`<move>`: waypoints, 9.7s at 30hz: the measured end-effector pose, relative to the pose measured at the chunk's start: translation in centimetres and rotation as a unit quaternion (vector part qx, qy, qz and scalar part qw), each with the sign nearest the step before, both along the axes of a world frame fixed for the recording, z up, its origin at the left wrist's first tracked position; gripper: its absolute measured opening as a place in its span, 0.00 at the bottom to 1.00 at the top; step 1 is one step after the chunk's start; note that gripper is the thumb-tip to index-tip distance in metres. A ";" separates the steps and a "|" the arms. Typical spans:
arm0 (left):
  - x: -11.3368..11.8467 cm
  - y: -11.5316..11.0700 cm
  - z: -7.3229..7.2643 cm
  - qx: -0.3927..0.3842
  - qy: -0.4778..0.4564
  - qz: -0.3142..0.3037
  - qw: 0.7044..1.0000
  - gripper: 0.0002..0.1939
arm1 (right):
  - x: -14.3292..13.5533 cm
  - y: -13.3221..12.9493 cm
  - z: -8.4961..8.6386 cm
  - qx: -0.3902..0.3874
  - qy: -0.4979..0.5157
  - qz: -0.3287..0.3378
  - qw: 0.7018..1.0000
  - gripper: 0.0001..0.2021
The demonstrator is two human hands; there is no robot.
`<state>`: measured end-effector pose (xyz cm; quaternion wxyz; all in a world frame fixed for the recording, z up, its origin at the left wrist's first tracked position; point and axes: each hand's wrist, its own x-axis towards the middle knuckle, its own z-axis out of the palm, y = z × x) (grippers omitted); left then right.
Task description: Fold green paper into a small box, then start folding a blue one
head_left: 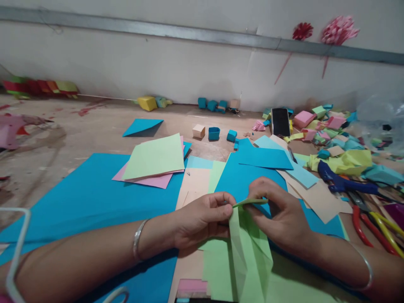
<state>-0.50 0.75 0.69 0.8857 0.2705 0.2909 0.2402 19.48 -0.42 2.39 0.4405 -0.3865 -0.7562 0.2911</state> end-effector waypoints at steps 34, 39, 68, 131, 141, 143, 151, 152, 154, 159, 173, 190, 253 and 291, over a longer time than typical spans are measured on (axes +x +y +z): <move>1.0 0.0 2.5 0.373 0.323 0.016 0.870 0.07 | -0.3 0.0 -0.6 -0.028 -0.160 0.002 0.987 0.06; 1.1 -0.1 1.8 0.428 0.353 0.024 0.832 0.08 | -0.3 0.0 -0.6 -0.029 -0.161 0.002 0.986 0.09; 1.3 0.2 0.9 0.481 0.379 0.049 0.789 0.05 | 0.8 0.1 0.1 0.073 -0.298 0.083 0.948 0.11; 2.2 -2.1 0.5 0.027 0.122 -0.006 0.992 0.26 | -0.4 -0.2 -0.5 0.190 -0.268 0.020 0.944 0.13; 2.3 -2.1 0.1 0.039 0.128 -0.004 0.991 0.25 | -0.6 -0.1 -1.2 0.179 -0.285 0.012 0.942 0.08; 2.3 -2.1 0.1 0.056 0.142 -0.013 0.988 0.26 | -0.6 -0.1 -1.1 0.160 -0.283 0.021 0.946 0.07; 1.8 -1.7 1.0 0.166 0.233 -0.029 0.958 0.20 | -0.7 0.2 -1.1 0.141 -0.207 0.040 0.967 0.11; 1.8 -1.7 1.0 0.150 0.226 -0.025 0.962 0.20 | -0.7 0.2 -1.2 0.136 -0.199 0.038 0.970 0.11; 1.9 -1.8 0.8 0.083 0.188 -0.023 0.978 0.22 | -0.7 0.4 -1.2 0.120 -0.192 0.035 0.973 0.12; 2.2 -2.1 0.5 -0.033 0.089 -0.039 0.995 0.29 | -0.5 0.7 -1.0 0.071 -0.216 0.054 0.972 0.08; 1.3 -1.5 0.7 0.110 0.152 -0.118 0.975 0.30 | -0.5 0.5 -1.8 0.160 -0.216 0.033 0.963 0.15; 1.9 -1.7 -0.3 -0.056 0.063 -0.060 0.995 0.31 | -0.5 0.7 -1.3 0.061 -0.279 0.036 0.958 0.01; 0.5 -0.2 1.1 0.498 0.307 0.039 0.810 0.23 | -0.2 1.4 -2.0 -0.031 -0.028 -0.173 0.984 0.14; 0.8 0.5 0.1 0.136 0.042 0.070 0.987 0.18 | 0.7 1.3 -1.0 0.117 -0.002 -0.009 0.993 0.13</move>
